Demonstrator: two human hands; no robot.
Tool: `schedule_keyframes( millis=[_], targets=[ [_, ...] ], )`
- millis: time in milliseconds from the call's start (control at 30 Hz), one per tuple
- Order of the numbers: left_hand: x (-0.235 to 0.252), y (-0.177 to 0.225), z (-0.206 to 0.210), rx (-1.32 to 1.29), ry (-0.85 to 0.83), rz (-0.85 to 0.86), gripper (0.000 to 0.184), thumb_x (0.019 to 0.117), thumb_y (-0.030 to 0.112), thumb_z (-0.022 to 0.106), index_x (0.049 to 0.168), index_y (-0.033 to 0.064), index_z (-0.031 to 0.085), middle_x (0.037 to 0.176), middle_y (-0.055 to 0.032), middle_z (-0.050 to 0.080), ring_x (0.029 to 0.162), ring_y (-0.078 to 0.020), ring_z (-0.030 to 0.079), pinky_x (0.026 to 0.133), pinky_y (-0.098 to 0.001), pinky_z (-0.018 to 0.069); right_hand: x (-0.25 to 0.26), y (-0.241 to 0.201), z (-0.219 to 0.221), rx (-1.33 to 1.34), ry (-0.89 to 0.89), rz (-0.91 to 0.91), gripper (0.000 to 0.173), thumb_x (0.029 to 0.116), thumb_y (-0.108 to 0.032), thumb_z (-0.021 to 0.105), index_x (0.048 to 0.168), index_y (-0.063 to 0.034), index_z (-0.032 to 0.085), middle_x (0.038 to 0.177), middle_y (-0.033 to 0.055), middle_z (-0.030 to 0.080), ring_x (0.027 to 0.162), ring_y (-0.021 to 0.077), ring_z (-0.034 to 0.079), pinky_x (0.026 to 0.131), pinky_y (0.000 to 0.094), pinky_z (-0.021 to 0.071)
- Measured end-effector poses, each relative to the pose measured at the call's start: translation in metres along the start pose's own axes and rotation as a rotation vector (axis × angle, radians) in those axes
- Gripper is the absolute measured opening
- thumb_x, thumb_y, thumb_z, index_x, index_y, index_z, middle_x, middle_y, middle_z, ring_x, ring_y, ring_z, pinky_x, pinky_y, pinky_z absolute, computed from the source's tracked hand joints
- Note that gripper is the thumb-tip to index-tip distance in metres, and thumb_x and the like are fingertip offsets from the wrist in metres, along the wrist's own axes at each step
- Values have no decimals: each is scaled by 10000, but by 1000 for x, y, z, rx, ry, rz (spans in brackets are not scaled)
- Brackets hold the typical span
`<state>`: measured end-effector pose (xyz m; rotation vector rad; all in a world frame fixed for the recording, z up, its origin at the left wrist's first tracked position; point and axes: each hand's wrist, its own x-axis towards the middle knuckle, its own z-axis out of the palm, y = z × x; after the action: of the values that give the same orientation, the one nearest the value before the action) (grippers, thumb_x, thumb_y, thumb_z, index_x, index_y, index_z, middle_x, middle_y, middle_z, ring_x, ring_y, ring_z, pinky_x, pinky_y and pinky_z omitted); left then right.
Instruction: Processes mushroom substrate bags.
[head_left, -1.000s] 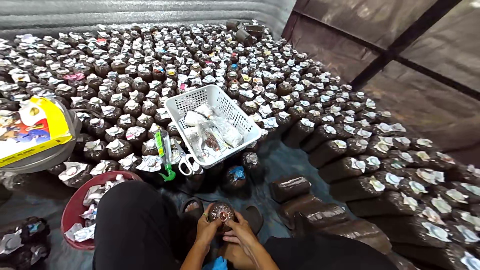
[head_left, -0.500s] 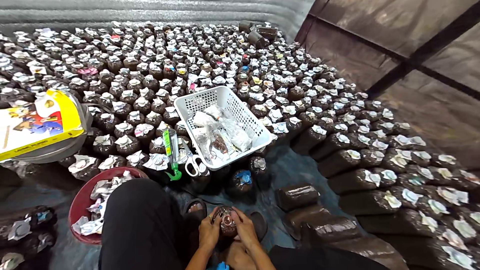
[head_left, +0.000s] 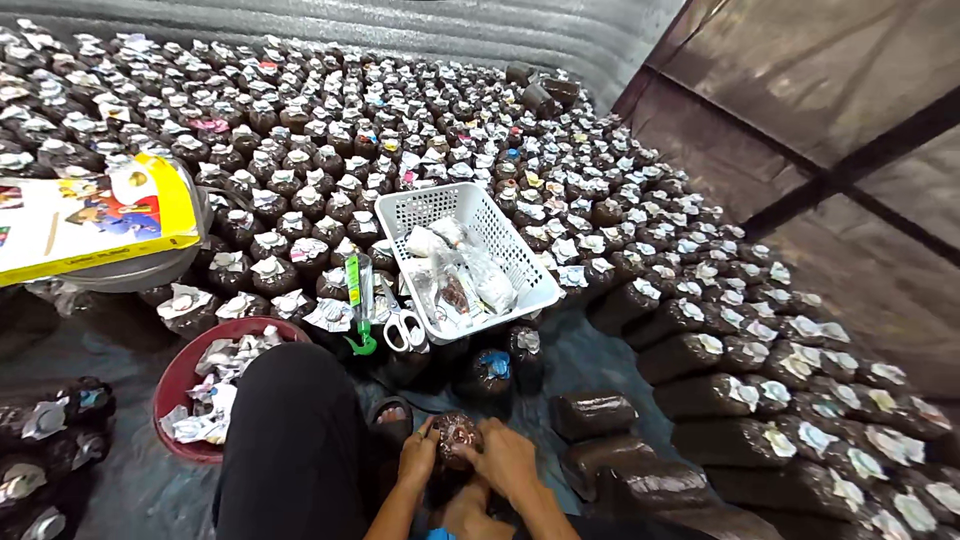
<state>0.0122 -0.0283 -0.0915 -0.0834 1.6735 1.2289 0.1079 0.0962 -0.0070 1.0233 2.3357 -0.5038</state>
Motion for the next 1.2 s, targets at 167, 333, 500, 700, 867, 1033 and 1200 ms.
schedule_keyframes(
  millis=[167, 333, 500, 700, 867, 1033, 1200],
  targets=[
    [-6, 6, 1, -130, 48, -53, 457, 1078, 91, 397, 1531, 65, 452, 1430, -209, 557, 1095, -319, 671, 834, -457, 588, 27, -23, -14, -302, -157, -138, 858, 950, -741, 470, 1382, -4, 560, 1318, 247, 632, 1192, 430, 633, 981, 619, 490],
    [-5, -10, -10, 414, -20, 232, 1007, 823, 53, 694, 1653, 110, 128, 1570, -188, 449, 1396, -323, 512, 1148, -502, 429, 53, -27, -22, -325, -164, -317, 720, 993, -677, 429, 1259, -51, 667, 1233, 219, 682, 1162, 409, 652, 963, 624, 495],
    [23, -19, -6, 640, 13, 219, 1284, 636, 377, 951, 1644, 206, 174, 1472, -151, 557, 1339, -315, 559, 1132, -494, 440, 53, -44, -30, -431, -149, -257, 774, 972, -698, 443, 1283, -17, 640, 1291, 239, 646, 1146, 426, 651, 941, 624, 500],
    [23, -21, -6, 643, 12, 233, 1255, 633, 321, 958, 1628, 123, 219, 1469, -161, 560, 1360, -292, 544, 1166, -439, 407, 55, -51, -24, -513, -202, -325, 736, 1032, -623, 412, 1395, 7, 524, 1308, 272, 620, 1147, 456, 640, 956, 622, 489],
    [23, -17, -7, 488, 22, 287, 1189, 603, 390, 963, 1590, 164, 341, 1424, -111, 610, 1307, -249, 594, 1128, -447, 456, 65, -33, -46, -306, -136, -305, 645, 1020, -591, 419, 1275, -34, 622, 1163, 251, 689, 1136, 439, 656, 948, 652, 493],
    [9, -22, -11, 300, 0, 325, 1098, 660, 281, 933, 1545, 3, 345, 1401, -173, 605, 1292, -248, 595, 1123, -430, 458, 28, -67, -44, -277, -28, -434, 597, 1024, -534, 454, 1257, -14, 633, 1113, 243, 704, 1083, 436, 676, 917, 644, 503],
    [8, -13, -18, 274, 30, 392, 1146, 608, 136, 943, 1569, 64, 325, 1417, -145, 599, 1295, -233, 596, 1118, -415, 468, 21, -58, -52, -269, 15, -391, 627, 1025, -568, 432, 1236, -10, 623, 1107, 240, 698, 1070, 428, 679, 903, 625, 507]
  ],
)
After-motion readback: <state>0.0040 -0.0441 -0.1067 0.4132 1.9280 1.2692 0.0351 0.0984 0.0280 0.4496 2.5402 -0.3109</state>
